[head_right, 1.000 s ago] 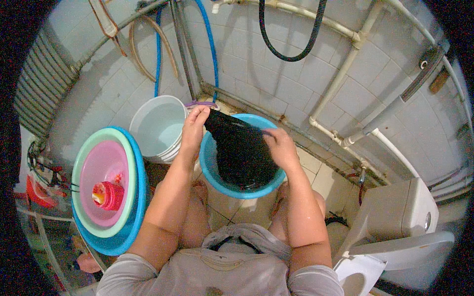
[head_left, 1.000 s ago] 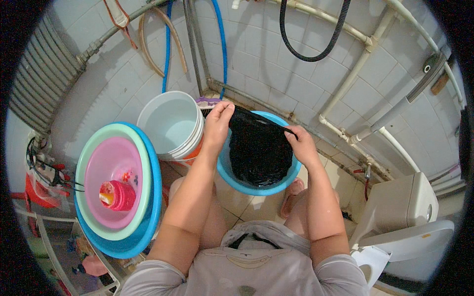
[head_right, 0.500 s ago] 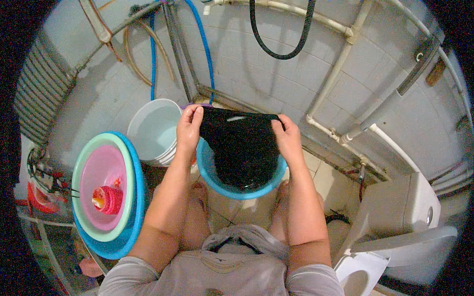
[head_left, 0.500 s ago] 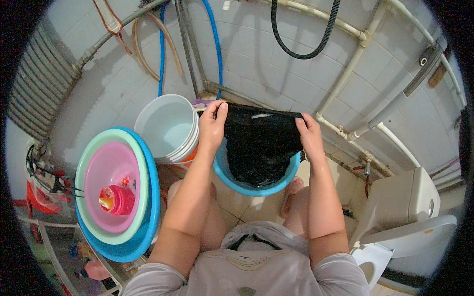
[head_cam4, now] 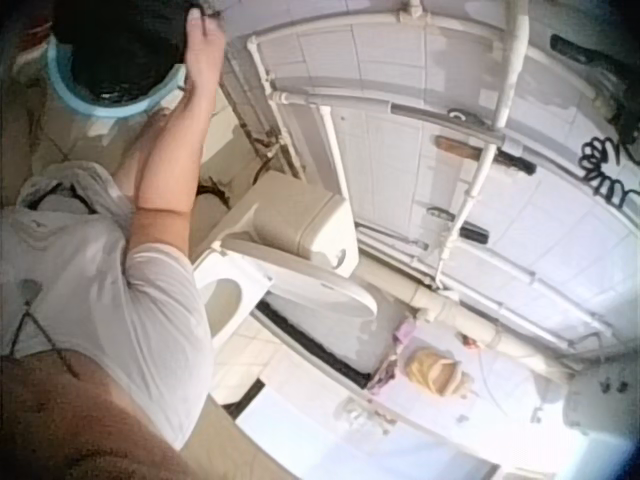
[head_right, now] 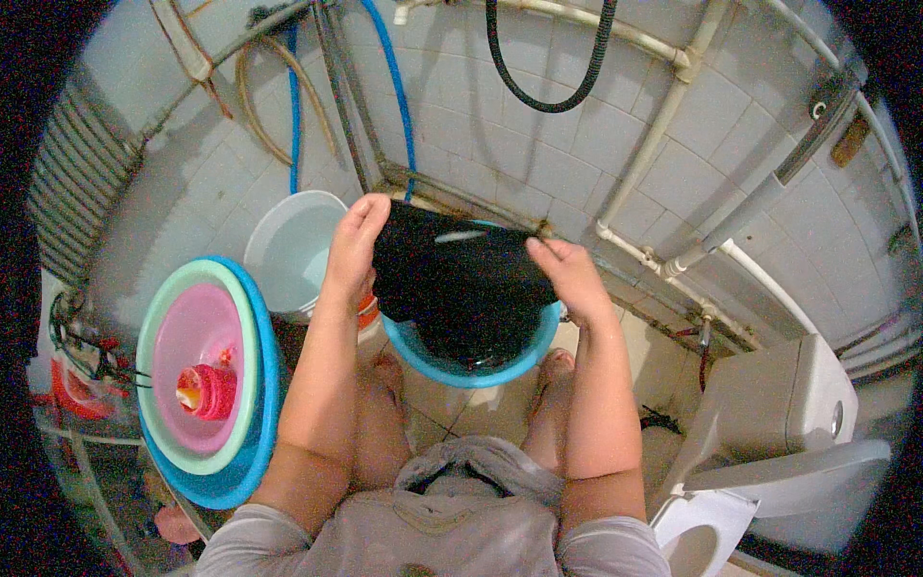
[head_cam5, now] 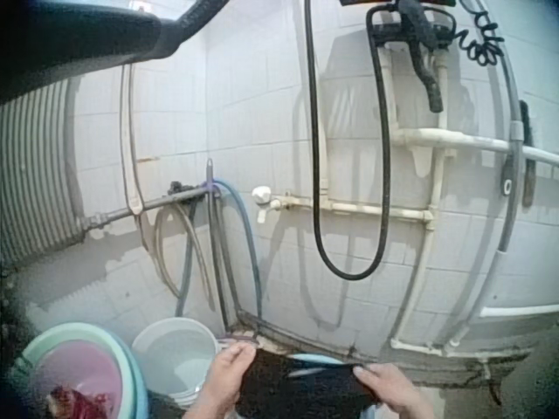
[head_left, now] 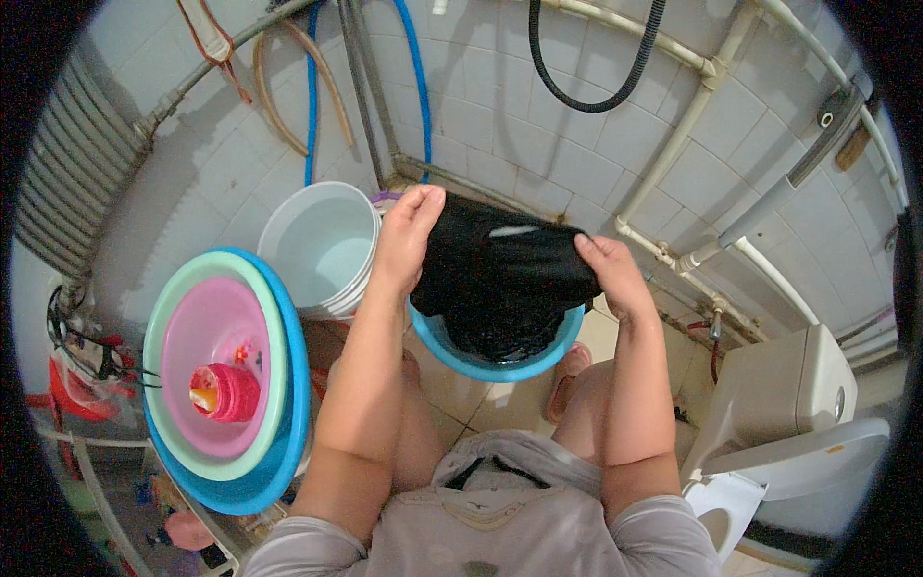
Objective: The person sits on the bathroom floor and hand-washes a dark garment in a blue basin filled with water. They repeatedly submerge, agitate, and wring the fabric by hand. After washing, they transfer the garment to a pink basin and empty the blue basin into the toilet.
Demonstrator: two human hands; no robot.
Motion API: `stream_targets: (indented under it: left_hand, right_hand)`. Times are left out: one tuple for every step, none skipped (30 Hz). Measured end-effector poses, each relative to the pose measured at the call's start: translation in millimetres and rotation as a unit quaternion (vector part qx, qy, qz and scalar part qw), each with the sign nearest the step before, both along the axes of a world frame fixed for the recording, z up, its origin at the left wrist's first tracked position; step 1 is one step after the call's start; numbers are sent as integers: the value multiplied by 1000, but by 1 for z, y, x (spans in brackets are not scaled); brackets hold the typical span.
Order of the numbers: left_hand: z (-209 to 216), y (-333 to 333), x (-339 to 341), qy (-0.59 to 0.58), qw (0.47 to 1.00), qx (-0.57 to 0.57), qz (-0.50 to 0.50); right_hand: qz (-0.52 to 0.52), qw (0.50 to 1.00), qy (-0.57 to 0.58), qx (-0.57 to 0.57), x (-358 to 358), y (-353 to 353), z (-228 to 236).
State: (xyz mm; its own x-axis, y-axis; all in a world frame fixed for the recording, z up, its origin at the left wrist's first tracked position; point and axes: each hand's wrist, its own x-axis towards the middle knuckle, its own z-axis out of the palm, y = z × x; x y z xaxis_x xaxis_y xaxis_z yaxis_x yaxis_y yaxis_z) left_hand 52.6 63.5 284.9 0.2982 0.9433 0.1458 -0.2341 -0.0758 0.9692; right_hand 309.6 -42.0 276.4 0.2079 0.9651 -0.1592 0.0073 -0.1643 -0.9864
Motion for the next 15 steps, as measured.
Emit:
stream_targets:
  left_hand:
    - [-2, -1, 7, 54, 998, 22, 4]
    - [-6, -1, 15, 113, 993, 41, 14]
    - [-11, 1, 19, 171, 983, 59, 23]
    - [-46, 18, 18, 137, 989, 54, -30]
    - [-59, 19, 21, 245, 963, 108, 35]
    - [-67, 18, 22, 348, 918, 160, 103]
    - [-70, 18, 26, 345, 921, 147, 105]
    - [-70, 16, 27, 333, 929, 136, 85]
    - [-68, 12, 28, 322, 936, 124, 66]
    - [-69, 8, 29, 311, 942, 113, 45]
    - [-72, 4, 28, 264, 952, 147, 40]
    - [-73, 3, 29, 282, 944, 159, 55]
    - [-70, 2, 29, 302, 935, 170, 71]
    - [-66, 1, 29, 322, 925, 180, 87]
    - [-62, -3, 28, 312, 932, 163, 80]
  right_hand:
    - [-41, 999, 11, -8, 10, 5, -12]
    - [-77, 995, 70, -7, 9, 12, -16]
    - [-101, 994, 51, -4, 4, 15, -23]
    - [-124, 992, 31, 5, -3, 20, -27]
    - [-109, 993, -18, 35, 2, 31, -56]
    - [-132, 990, -35, 42, -11, 35, -60]
    - [-142, 977, -150, 57, -11, 37, -78]
    - [-145, 952, -260, 72, -13, 42, -105]
    - [-60, 929, -362, 55, -18, 38, -135]
    - [24, 889, -456, 37, -28, 28, -157]
    - [79, 868, -488, -40, -45, 18, -158]
    - [133, 838, -516, -119, -60, 12, -158]
    - [179, 795, -569, -114, -68, 13, -161]
    - [223, 746, -618, -109, -74, 16, -164]
    - [242, 714, -644, -130, -78, 19, -165]
